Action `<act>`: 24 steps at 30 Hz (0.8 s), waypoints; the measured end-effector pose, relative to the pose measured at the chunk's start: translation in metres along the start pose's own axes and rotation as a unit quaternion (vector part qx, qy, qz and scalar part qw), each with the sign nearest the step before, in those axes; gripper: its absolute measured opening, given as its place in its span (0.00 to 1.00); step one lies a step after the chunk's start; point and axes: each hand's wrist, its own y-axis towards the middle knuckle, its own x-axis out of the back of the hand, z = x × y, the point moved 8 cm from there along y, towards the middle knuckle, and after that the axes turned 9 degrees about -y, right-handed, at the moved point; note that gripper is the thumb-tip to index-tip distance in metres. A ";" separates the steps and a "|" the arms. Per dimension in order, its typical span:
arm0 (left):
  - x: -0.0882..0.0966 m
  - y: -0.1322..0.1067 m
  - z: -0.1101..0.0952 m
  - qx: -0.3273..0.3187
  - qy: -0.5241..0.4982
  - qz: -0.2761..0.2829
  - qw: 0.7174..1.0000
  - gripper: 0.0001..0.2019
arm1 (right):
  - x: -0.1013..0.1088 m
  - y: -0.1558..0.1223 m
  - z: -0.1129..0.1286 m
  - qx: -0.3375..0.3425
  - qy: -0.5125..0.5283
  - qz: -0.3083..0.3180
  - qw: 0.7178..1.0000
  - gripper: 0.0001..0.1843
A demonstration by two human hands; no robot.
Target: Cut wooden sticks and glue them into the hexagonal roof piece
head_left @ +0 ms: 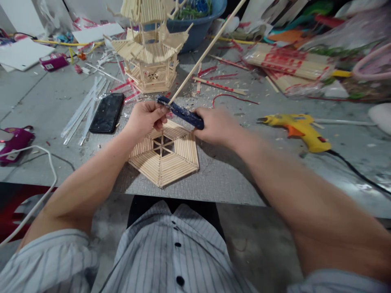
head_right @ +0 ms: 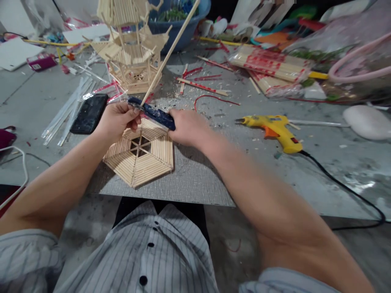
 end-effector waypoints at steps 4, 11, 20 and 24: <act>-0.001 0.015 -0.004 0.057 0.051 0.016 0.997 0.13 | 0.003 0.012 -0.007 -0.020 0.055 0.050 0.997 0.11; -0.007 0.045 -0.007 0.048 0.173 0.013 0.984 0.10 | -0.014 0.006 -0.018 -0.178 0.298 0.158 0.924 0.08; -0.021 0.073 -0.007 -0.074 0.364 0.046 0.927 0.17 | -0.042 0.020 -0.037 -0.206 0.358 0.219 0.884 0.16; -0.026 0.079 0.002 -0.073 0.361 0.072 0.927 0.16 | -0.050 0.035 -0.027 -0.069 0.370 0.239 0.895 0.24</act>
